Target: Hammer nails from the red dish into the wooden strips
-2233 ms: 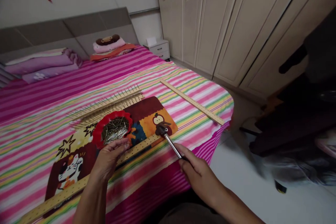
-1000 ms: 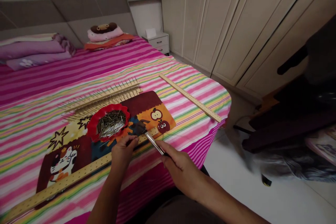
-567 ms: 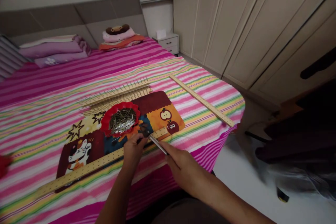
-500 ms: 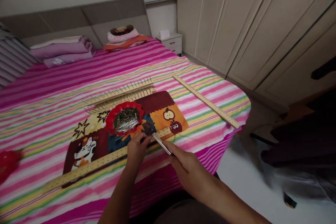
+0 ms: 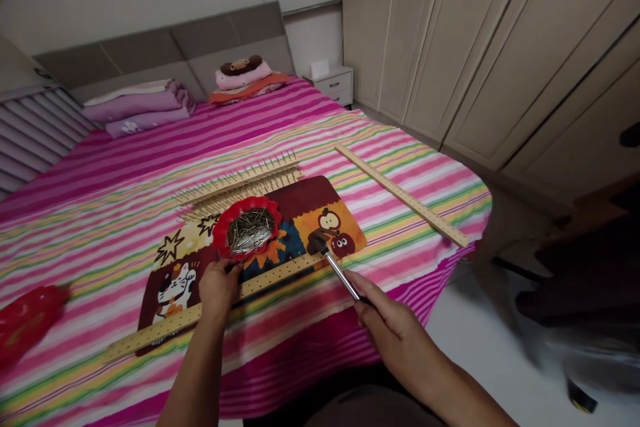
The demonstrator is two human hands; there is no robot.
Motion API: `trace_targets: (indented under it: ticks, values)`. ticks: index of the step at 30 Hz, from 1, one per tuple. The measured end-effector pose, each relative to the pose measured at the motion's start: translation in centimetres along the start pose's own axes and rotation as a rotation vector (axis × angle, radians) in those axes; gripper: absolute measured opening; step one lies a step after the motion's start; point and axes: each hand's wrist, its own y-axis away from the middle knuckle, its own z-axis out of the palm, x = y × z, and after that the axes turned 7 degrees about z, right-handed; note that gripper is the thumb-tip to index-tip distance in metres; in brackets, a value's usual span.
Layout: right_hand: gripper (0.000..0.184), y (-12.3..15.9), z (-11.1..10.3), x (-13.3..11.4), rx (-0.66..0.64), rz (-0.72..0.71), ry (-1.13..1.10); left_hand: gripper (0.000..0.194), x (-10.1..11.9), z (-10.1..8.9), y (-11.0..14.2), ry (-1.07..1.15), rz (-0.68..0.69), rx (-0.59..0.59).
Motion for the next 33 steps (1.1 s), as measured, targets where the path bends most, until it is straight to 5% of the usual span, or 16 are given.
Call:
trace_targets:
  ticks: [5,9,12,15,18,24,33]
  values:
    - [0.050,0.1,-0.1,-0.2,-0.013,-0.043,-0.013,0.015,-0.4,-0.2,-0.6,0.020,0.052,-0.053]
    - [0.047,0.3,-0.2,-0.5,0.004,-0.069,-0.054,0.013,-1.4,-1.2,-0.4,0.156,0.006,0.045]
    - [0.046,0.3,-0.1,-0.6,0.037,-0.058,-0.073,0.010,-1.0,-2.2,0.4,0.466,-0.121,0.052]
    - [0.046,0.3,0.0,-0.6,0.035,-0.064,-0.060,0.030,0.8,-2.7,1.8,0.958,-0.247,-0.097]
    - [0.046,0.3,0.1,-0.4,0.027,-0.074,-0.041,0.039,3.0,-2.3,3.1,1.207,-0.310,-0.222]
    - [0.047,0.5,0.3,-0.4,0.033,-0.030,-0.036,0.037,5.7,0.4,4.1,1.195,-0.171,-0.182]
    - [0.046,0.3,0.4,-0.7,0.037,-0.065,-0.043,0.031,6.2,2.1,4.2,1.051,-0.106,-0.131]
